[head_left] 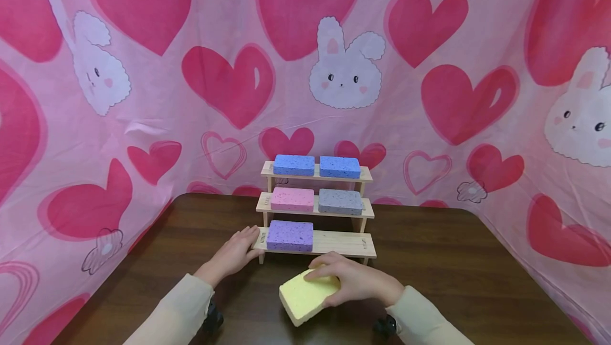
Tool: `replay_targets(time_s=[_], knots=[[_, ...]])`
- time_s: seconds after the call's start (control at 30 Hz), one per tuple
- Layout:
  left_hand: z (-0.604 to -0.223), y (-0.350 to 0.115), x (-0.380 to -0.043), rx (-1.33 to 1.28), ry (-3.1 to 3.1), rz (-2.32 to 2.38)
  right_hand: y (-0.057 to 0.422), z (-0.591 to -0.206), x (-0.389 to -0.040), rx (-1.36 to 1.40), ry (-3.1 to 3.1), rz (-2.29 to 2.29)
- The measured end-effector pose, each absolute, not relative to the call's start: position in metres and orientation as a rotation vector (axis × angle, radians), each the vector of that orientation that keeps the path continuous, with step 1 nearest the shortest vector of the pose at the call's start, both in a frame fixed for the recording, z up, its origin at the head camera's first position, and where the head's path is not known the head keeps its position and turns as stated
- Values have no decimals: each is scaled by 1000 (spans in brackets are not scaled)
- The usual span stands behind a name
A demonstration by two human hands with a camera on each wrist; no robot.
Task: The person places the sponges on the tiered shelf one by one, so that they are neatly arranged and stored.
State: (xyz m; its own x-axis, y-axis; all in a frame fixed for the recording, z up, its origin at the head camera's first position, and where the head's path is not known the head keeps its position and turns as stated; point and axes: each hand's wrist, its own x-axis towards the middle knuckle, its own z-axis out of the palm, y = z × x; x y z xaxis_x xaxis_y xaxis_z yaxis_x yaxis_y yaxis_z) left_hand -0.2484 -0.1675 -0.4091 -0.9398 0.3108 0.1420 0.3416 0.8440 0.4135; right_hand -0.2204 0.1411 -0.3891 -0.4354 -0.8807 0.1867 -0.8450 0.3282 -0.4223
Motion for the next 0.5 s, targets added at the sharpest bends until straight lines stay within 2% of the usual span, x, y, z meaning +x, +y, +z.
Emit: replay_targets(time_s=[0.5], knots=[[-409,-168,-249,-554,-2926,-676,156,-372,-223,-1587,2619,-743]])
